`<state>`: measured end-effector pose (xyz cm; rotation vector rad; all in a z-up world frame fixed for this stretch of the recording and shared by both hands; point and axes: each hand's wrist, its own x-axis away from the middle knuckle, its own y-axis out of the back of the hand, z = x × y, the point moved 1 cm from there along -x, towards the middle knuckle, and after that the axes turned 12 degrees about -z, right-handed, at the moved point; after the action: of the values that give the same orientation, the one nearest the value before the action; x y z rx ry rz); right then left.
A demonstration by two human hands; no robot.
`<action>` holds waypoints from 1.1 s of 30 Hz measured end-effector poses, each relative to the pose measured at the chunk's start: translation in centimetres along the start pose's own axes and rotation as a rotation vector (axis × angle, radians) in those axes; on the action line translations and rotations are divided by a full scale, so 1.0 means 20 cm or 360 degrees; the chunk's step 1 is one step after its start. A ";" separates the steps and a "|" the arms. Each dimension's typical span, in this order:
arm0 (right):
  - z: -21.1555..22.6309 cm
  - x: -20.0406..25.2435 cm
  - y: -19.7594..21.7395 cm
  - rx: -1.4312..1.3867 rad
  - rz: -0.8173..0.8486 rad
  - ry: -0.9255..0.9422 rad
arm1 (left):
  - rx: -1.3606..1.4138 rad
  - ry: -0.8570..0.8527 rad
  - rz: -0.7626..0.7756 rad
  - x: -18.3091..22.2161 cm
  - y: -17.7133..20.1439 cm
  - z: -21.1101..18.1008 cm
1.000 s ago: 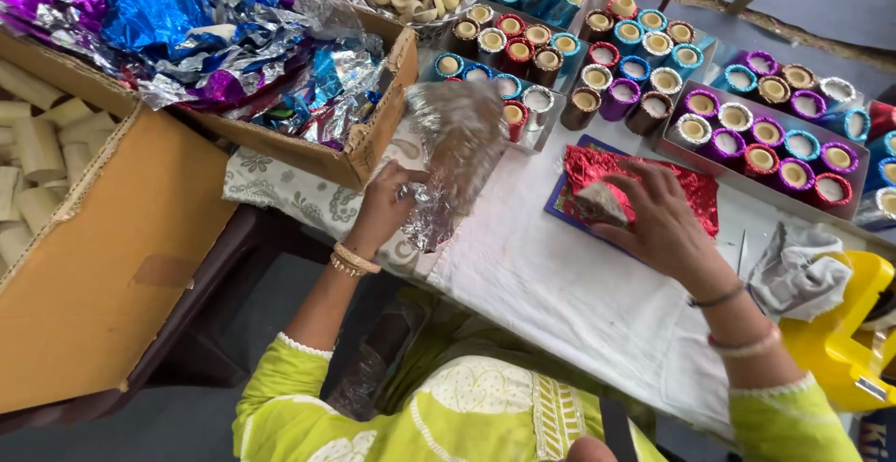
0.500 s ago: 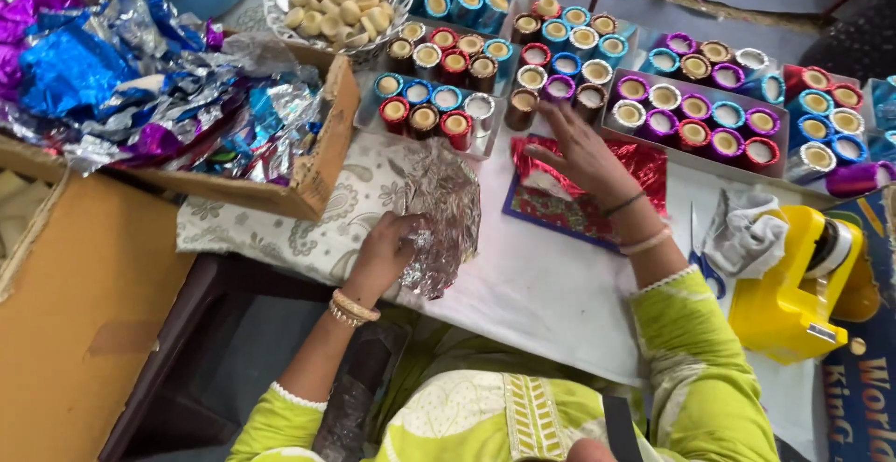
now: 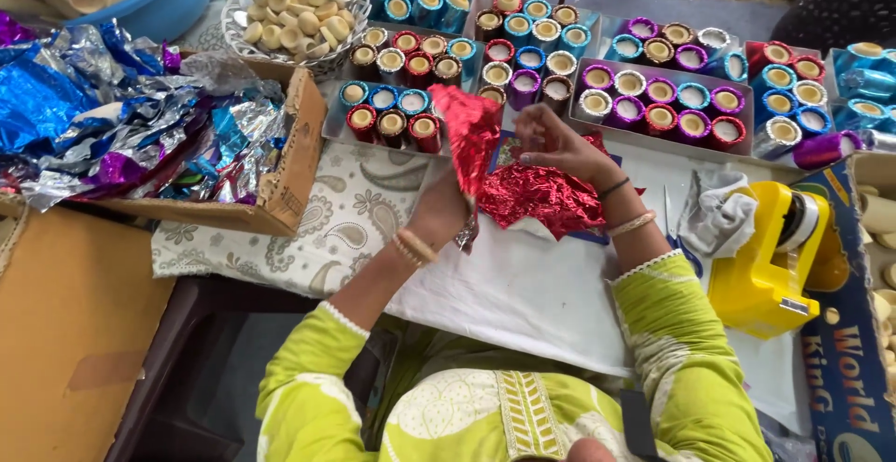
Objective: Wrapping small clay lamps (diyas) in decorative foil and organizing them for packaging.
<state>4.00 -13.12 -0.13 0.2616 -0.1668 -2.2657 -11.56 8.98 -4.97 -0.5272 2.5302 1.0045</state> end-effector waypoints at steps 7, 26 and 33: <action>0.28 0.02 -0.08 0.0904 -0.0222 0.0811 | -0.0740 -0.0047 0.0425 -0.20 -0.02 -0.16; -0.20 -0.01 0.10 -0.0022 -0.0452 0.0079 | 0.1881 0.0212 0.0530 -0.35 0.19 -0.01; -0.25 0.00 0.08 -0.0597 -0.0596 -0.0214 | 0.0233 -0.0475 -0.0722 -0.38 0.00 -0.24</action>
<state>6.42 -14.35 -4.66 -0.0662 0.2587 -2.6285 -6.04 7.11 1.86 -0.7953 2.0700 0.6667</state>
